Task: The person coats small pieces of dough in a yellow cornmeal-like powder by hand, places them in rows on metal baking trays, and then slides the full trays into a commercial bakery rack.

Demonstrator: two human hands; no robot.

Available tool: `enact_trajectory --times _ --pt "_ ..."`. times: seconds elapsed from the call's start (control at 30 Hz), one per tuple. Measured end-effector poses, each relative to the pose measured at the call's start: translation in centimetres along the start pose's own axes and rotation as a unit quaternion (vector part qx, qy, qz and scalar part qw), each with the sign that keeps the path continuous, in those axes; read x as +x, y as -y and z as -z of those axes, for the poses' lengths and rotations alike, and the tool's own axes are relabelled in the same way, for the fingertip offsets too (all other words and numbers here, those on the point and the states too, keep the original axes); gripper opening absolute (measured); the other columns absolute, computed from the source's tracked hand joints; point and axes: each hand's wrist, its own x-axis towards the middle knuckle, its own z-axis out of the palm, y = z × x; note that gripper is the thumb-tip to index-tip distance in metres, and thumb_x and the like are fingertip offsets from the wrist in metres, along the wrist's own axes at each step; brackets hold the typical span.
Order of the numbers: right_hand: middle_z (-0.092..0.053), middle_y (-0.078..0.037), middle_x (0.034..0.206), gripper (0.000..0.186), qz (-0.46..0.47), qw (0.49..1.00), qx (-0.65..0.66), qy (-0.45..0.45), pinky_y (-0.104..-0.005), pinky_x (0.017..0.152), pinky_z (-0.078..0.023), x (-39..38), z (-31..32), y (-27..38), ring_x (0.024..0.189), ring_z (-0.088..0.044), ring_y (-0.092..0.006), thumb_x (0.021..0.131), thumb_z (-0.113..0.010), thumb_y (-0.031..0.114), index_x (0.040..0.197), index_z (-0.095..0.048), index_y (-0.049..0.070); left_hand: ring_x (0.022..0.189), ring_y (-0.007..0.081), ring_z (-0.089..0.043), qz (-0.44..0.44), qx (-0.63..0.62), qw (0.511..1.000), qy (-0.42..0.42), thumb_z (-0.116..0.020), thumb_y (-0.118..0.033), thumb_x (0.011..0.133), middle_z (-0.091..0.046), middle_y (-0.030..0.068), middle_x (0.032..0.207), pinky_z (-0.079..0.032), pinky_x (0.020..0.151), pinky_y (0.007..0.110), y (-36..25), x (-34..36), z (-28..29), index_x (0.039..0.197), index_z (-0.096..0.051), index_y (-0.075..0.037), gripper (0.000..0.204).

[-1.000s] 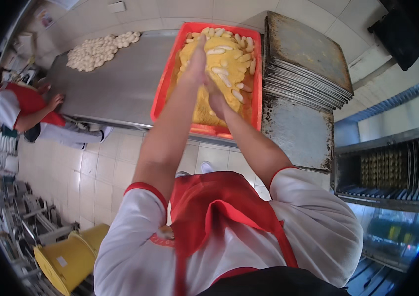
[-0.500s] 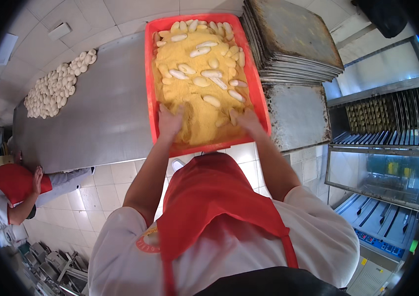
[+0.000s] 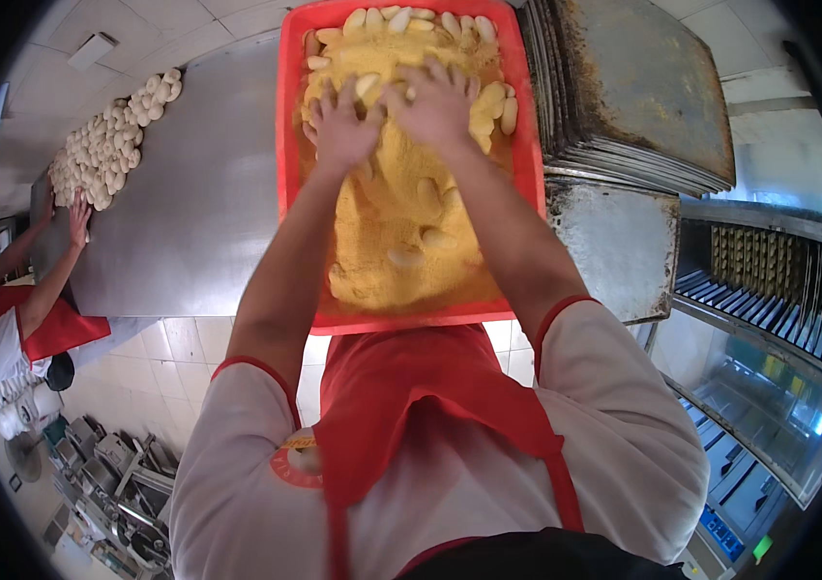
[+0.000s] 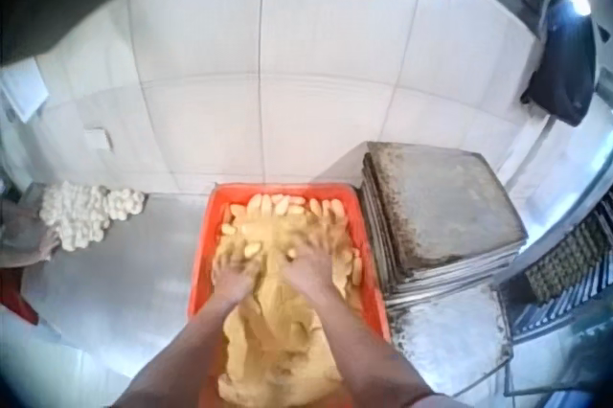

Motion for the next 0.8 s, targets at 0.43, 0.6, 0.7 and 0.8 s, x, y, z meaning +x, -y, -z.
enact_trajectory --times 0.43,0.6,0.7,0.8 --pt "-0.047 -0.021 0.154 0.061 -0.346 0.872 0.344 0.042 -0.0477 0.115 -0.041 -21.5 3.8 -5.5 0.138 -0.045 -0.0414 0.084 -0.082 0.027 0.138 -0.063 0.007 0.114 0.0237 -0.064 0.23 -0.474 0.85 0.023 -0.073 -0.022 0.096 -0.058 0.014 0.139 -0.055 0.093 0.034 4.6 -14.3 0.8 0.149 -0.048 0.004 0.065" --pt "-0.062 -0.021 0.135 0.053 -0.241 0.895 0.349 0.14 -0.0439 0.107 -0.05 -17.8 4.7 -2.5 0.124 -0.061 -0.0344 0.087 -0.078 0.023 0.133 -0.063 0.001 0.107 0.0199 -0.067 0.07 -0.314 0.931 0.171 -0.067 -0.018 0.101 -0.069 0.0168 0.121 -0.055 0.09 0.033 1.6 -12.8 1.1 0.153 -0.045 0.003 0.06" --pt "-0.068 -0.02 0.123 0.049 -0.18 0.921 0.289 0.191 -0.0411 0.097 -0.056 -16.2 8.4 -3.2 0.109 -0.07 -0.0302 0.088 -0.076 0.02 0.132 -0.064 0.003 0.095 0.0198 -0.071 0.041 -0.23 0.959 0.159 -0.066 -0.017 0.102 -0.073 0.018 0.111 -0.057 0.084 0.033 3.9 -11.8 3.2 0.153 -0.047 0.001 0.058" --pt "-0.071 -0.02 0.118 0.043 -0.22 0.902 0.366 0.058 -0.0405 0.09 -0.059 -13.4 7.5 -5.9 0.104 -0.073 -0.0285 0.089 -0.074 0.02 0.128 -0.066 0.003 0.086 0.0221 -0.074 0.006 -0.348 0.935 0.071 -0.065 -0.016 0.1 -0.076 0.0142 0.094 -0.058 0.076 0.033 4.4 -9.8 3.3 0.145 -0.056 -0.002 0.048"
